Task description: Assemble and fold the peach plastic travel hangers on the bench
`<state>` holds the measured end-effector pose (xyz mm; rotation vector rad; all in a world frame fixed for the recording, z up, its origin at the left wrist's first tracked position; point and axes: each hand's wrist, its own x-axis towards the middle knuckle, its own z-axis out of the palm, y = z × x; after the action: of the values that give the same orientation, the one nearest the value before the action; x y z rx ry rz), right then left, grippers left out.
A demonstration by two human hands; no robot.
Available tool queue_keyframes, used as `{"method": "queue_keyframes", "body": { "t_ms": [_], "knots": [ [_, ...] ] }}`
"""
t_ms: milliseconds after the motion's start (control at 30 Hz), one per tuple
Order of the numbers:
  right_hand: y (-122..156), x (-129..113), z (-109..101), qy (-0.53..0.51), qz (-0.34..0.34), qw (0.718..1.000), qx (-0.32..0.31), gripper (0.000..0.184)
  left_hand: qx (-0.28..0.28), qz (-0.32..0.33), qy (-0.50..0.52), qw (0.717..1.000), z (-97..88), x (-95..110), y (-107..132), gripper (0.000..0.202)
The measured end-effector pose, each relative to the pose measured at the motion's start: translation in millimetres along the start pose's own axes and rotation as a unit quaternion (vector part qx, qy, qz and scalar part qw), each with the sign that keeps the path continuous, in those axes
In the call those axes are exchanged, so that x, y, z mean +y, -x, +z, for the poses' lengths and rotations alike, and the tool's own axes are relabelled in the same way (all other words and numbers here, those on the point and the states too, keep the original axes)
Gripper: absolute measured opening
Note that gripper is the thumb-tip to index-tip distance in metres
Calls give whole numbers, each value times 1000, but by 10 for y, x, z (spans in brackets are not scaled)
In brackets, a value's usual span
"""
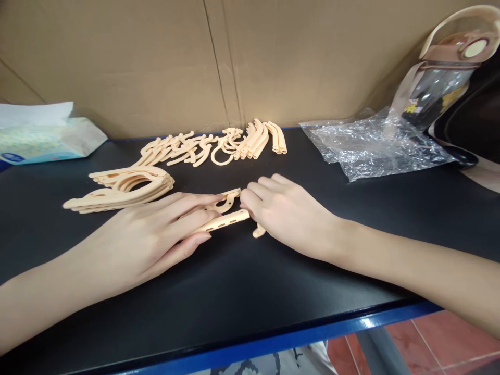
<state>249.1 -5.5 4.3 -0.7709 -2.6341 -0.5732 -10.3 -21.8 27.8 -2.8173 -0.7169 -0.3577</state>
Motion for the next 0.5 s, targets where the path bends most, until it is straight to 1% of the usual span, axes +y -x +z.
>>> {"method": "queue_keyframes", "body": {
  "t_ms": [100,233,367,433,500],
  "knots": [
    [13,-1,15,-19,-2,1000,-16,19,4,6,-4,1000,-3,1,5,36],
    [18,3,-15,-27,5,999,-16,19,2,5,3,1000,44,-17,23,36],
    [12,18,-74,-74,21,997,-20,25,8,-22,69,997,93,-46,50,35],
    [4,21,-98,-105,26,994,-32,28,-10,-36,107,994,98,-58,58,34],
    [-5,16,-114,-118,34,991,-48,25,-32,-50,138,989,95,-65,60,32]
  ]
}}
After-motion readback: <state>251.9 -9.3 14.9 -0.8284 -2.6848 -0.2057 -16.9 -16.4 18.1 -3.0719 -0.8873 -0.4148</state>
